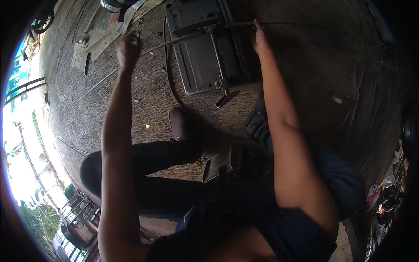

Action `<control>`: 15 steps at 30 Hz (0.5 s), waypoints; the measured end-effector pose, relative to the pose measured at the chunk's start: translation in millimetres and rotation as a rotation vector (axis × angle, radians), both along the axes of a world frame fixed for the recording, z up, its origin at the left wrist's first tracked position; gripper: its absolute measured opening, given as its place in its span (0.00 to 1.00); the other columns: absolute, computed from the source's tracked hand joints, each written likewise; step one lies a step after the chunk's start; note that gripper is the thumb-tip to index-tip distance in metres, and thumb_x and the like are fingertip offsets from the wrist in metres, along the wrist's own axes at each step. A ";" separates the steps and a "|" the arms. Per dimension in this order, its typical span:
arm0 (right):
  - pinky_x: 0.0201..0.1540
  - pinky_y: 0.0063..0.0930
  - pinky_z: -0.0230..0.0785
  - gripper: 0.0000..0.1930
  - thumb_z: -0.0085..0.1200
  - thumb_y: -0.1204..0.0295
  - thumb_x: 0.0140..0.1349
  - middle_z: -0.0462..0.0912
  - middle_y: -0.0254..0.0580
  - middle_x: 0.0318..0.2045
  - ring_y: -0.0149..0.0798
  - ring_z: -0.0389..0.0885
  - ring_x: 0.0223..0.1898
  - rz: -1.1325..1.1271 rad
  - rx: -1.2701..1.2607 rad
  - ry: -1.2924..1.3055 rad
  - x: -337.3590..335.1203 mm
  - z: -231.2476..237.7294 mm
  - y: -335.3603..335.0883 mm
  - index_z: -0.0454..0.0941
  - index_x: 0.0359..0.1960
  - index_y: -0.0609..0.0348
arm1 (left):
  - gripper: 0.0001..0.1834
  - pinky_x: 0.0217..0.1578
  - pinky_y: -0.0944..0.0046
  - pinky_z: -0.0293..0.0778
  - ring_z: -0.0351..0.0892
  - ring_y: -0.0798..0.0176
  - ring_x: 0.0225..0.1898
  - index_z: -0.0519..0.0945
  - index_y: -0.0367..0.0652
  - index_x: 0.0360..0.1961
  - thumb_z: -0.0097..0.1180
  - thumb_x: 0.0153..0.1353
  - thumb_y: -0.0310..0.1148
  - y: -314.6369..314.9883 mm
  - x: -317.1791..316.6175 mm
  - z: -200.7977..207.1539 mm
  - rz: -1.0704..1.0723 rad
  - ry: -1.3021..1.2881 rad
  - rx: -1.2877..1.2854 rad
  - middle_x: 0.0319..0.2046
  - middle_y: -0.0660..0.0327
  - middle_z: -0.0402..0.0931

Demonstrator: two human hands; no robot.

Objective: Use a chop saw to cut long metal rods into smaller pieces.

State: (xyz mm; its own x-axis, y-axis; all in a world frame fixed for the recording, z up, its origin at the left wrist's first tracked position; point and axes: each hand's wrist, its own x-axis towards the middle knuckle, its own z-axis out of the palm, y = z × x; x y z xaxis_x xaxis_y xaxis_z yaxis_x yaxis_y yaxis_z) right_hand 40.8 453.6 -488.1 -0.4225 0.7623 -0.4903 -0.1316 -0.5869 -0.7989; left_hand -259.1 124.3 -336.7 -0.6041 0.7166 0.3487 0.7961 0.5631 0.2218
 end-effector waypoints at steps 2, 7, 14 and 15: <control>0.48 0.33 0.62 0.21 0.56 0.55 0.58 0.76 0.34 0.43 0.37 0.73 0.41 0.037 -0.052 -0.002 -8.1 12.5 -29.9 0.73 0.49 0.48 | 0.11 0.27 0.57 0.77 0.82 0.52 0.24 0.82 0.47 0.30 0.51 0.59 0.39 -14.3 -28.3 61.9 0.163 0.253 0.179 0.22 0.55 0.80; 0.54 0.38 0.64 0.27 0.55 0.56 0.58 0.75 0.50 0.51 0.47 0.72 0.54 -0.033 0.207 -0.193 -18.6 24.3 -53.6 0.70 0.53 0.62 | 0.08 0.37 0.67 0.76 0.82 0.62 0.40 0.83 0.53 0.35 0.56 0.57 0.39 -28.1 -106.8 307.5 -0.343 -0.513 0.670 0.40 0.71 0.81; 0.45 0.43 0.67 0.17 0.53 0.73 0.42 0.77 0.49 0.35 0.53 0.76 0.40 -0.207 0.804 -0.766 68.3 61.5 -178.9 0.71 0.38 0.57 | 0.30 0.44 0.59 0.72 0.77 0.60 0.43 0.74 0.44 0.53 0.58 0.55 0.52 103.7 92.3 374.9 -0.426 -0.277 0.151 0.41 0.58 0.77; 0.45 0.42 0.67 0.17 0.53 0.74 0.41 0.76 0.49 0.34 0.53 0.75 0.40 -0.049 0.694 -0.714 56.5 86.9 -222.3 0.70 0.37 0.58 | 0.30 0.42 0.59 0.72 0.78 0.62 0.41 0.77 0.43 0.51 0.61 0.52 0.51 96.1 42.4 377.3 -0.606 0.378 -0.167 0.38 0.59 0.79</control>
State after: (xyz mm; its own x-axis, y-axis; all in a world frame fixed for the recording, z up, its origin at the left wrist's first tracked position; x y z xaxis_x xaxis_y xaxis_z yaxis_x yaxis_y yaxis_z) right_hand 97.3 231.4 -401.3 -0.1621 0.9852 -0.0565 0.5022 0.0331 -0.8641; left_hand -216.7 220.4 40.6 0.0554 0.9487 0.3114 0.9837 0.0016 -0.1798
